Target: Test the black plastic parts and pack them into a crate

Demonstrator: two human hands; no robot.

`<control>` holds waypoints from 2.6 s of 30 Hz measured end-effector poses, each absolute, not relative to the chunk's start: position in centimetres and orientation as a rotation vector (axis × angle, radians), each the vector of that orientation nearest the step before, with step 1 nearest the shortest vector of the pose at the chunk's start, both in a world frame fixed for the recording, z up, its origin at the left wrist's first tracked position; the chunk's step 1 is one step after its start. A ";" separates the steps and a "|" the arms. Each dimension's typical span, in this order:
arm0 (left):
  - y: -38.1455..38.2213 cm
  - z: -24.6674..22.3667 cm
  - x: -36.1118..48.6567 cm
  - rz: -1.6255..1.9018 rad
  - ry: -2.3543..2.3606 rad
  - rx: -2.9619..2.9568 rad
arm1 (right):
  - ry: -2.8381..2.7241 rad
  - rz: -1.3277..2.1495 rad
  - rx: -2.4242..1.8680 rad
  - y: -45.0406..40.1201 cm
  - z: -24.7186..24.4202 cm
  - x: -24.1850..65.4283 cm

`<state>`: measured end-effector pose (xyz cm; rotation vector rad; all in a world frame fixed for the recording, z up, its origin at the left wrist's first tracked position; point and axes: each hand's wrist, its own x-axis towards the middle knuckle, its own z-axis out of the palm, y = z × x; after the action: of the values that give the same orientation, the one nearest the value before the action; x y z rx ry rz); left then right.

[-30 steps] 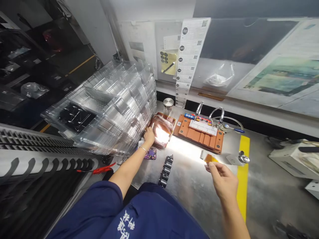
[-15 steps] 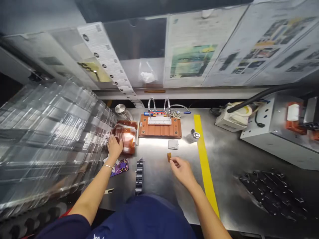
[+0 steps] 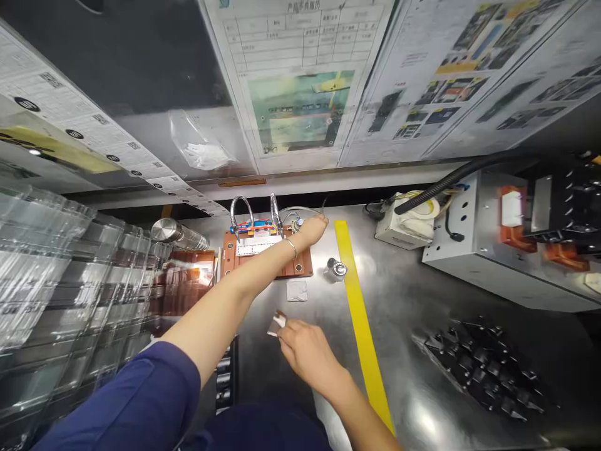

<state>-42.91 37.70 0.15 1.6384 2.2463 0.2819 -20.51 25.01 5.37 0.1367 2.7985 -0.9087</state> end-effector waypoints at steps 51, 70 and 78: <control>13.4 -4.0 -50.6 1.390 1.723 -0.489 | 1.862 -2.127 1.906 30.1 -4.0 -36.5; 13.4 -4.3 -50.7 1.407 1.693 -0.465 | 1.792 -2.138 1.901 30.4 -3.7 -36.6; 13.4 -3.9 -50.6 1.386 1.701 -0.460 | 1.778 -2.141 1.884 30.3 -3.5 -36.5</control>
<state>-50.63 13.35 -3.91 -0.4598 1.7012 1.3858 -36.47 30.34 -3.45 1.8837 1.7780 -2.1413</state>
